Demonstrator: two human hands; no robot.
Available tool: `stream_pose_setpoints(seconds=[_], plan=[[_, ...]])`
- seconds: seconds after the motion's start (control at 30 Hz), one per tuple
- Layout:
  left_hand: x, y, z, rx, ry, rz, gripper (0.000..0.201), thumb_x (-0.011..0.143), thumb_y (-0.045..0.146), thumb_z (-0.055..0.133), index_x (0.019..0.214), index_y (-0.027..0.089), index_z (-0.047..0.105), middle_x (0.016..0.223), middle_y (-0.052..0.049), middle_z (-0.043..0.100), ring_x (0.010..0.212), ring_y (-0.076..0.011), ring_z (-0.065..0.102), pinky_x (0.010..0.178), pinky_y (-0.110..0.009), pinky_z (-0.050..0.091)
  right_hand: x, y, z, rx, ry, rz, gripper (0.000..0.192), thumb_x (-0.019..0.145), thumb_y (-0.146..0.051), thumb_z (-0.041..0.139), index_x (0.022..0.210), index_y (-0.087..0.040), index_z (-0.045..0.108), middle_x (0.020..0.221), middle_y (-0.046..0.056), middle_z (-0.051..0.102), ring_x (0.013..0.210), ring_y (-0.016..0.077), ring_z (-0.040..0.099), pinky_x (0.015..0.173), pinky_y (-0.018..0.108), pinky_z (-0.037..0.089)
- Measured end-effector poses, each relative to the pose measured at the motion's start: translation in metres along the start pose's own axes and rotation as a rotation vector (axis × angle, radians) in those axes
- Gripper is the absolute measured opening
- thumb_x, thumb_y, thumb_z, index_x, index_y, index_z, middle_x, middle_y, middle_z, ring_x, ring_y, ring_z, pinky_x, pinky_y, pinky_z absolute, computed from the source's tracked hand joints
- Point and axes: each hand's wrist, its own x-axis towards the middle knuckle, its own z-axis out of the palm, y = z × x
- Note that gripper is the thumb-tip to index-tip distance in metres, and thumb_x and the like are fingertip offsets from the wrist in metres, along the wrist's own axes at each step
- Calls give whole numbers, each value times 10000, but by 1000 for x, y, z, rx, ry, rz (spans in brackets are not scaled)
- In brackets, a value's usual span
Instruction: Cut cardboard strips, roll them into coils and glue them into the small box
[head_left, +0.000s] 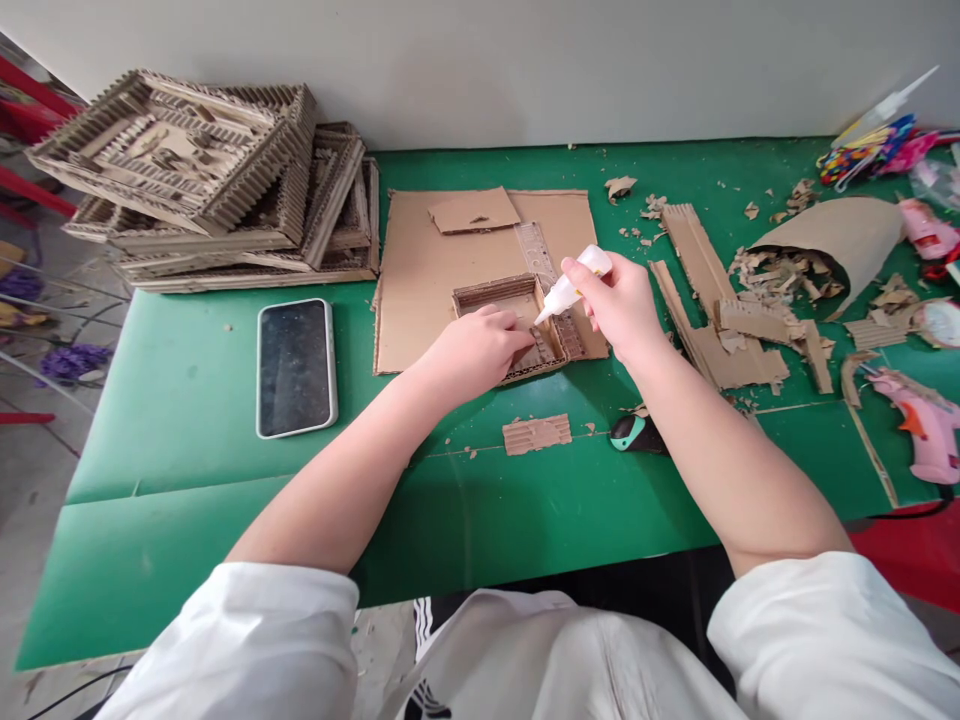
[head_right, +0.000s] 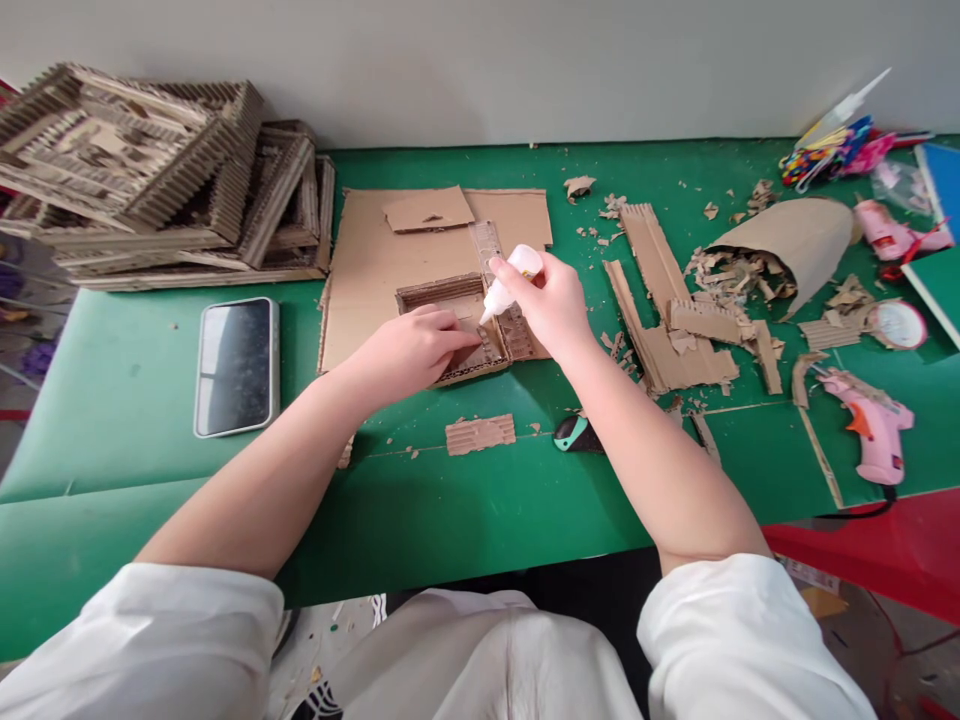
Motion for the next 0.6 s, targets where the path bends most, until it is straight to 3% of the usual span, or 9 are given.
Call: stream_pose_setpoints(seconds=[0.23,0.6], plan=[[-1,1,2,-24,28,8,382,833,85,404,1057,227,679,868,-56,648,771,-182,598,611,-269,431,-4,-5,2,-169,-4,-51,524,670,-716,582,615,-208,461,517,-45,450,488,90,410,461,254,306],[0,6,7,12,-13,8,427,795,46,405,1080,226,668,1016,-58,677,822,-203,629,603,-284,435,-5,-5,2,-136,6,-76,492,679,-689,598,642,-210,493,552,-34,492,505,94,430,453,247,314]])
